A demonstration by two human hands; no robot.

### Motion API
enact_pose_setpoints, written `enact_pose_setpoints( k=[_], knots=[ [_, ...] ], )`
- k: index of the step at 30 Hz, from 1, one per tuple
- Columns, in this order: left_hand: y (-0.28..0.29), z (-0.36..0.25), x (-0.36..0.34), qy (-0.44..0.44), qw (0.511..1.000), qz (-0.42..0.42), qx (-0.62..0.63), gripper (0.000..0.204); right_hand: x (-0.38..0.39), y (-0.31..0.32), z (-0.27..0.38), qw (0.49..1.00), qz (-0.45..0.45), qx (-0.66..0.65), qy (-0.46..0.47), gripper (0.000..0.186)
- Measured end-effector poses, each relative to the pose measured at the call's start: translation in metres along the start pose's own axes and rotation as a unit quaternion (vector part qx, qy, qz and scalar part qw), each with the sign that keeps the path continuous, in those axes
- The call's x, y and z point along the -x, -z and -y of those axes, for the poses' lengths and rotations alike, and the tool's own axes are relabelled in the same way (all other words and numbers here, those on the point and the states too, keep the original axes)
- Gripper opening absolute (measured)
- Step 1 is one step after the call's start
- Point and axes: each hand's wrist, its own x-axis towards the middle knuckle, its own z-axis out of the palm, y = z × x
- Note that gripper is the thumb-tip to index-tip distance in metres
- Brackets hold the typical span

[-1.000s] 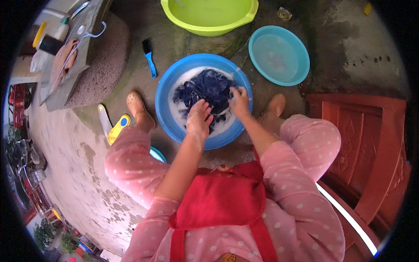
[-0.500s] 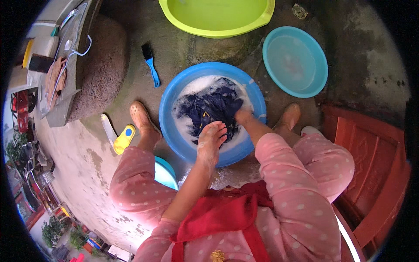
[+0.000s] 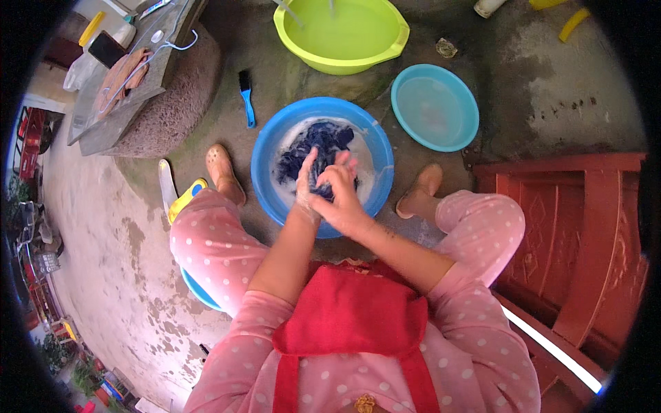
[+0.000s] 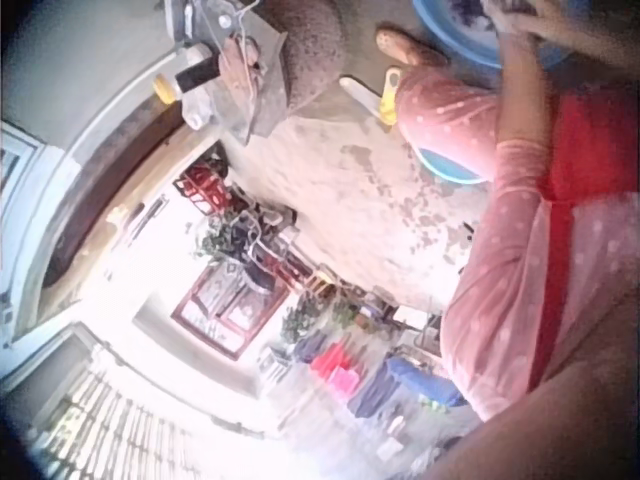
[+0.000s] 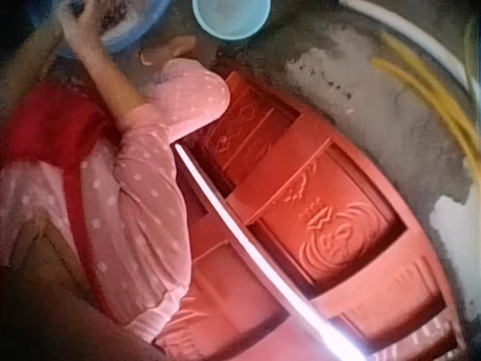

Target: The person hand-washes a dark blue garment in a blue basin filled with soapy water. They scrub, wring, and rinse the item repeatedly, then apply liquid detergent from a white bottle and continue scrubbing.

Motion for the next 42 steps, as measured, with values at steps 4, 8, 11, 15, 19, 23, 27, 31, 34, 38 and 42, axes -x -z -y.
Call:
enact_pose_setpoints(
  k=[4, 8, 11, 15, 19, 23, 27, 31, 34, 38, 42],
  knots=[
    [-0.005, 0.027, 0.014, -0.079, 0.994, 0.029, -0.076, 0.041, 0.004, -0.02, -0.026, 0.979, -0.204, 0.019, -0.014, 0.02],
    [-0.038, 0.028, 0.031, -0.077, 0.988, -0.064, -0.118, 0.043, 0.007, -0.004, 0.01, 0.957, 0.003, -0.162, -0.242, 0.037],
    [-0.045, 0.007, 0.039, -0.065, 0.97, -0.128, -0.196, 0.039, 0.042, -0.035, 0.012, 0.988, -0.008, -0.113, -0.106, 0.052],
    [-0.014, 0.039, 0.02, -0.184, 0.97, -0.034, -0.155, 0.036, -0.026, -0.012, -0.019, 0.916, -0.086, -0.23, -0.316, 0.051],
    [-0.026, 0.002, 0.025, -0.052, 0.968, -0.126, -0.211, 0.039, 0.011, -0.026, 0.023, 0.97, 0.033, -0.148, -0.19, 0.054],
    [0.001, 0.015, 0.011, -0.149, 0.977, -0.068, -0.14, 0.037, 0.004, -0.039, -0.001, 0.974, -0.031, -0.098, -0.202, 0.057],
    [-0.034, 0.028, 0.019, -0.133, 0.982, -0.057, -0.118, 0.042, -0.021, -0.021, -0.025, 0.946, -0.02, -0.162, -0.279, 0.06],
    [-0.045, 0.0, 0.031, -0.142, 0.962, -0.127, -0.196, 0.039, 0.022, -0.029, 0.032, 0.977, 0.05, -0.108, -0.178, 0.064],
    [-0.022, 0.035, 0.015, -0.16, 0.974, -0.073, -0.141, 0.039, -0.034, -0.012, -0.013, 0.926, -0.017, -0.204, -0.317, 0.054],
    [-0.039, 0.005, 0.03, -0.116, 0.973, -0.11, -0.166, 0.031, 0.011, -0.028, 0.022, 0.976, 0.008, -0.163, -0.145, 0.058],
    [-0.005, 0.016, 0.017, -0.13, 0.977, -0.057, -0.159, 0.033, -0.008, -0.022, 0.022, 0.964, 0.014, -0.082, -0.254, 0.056]
  ],
)
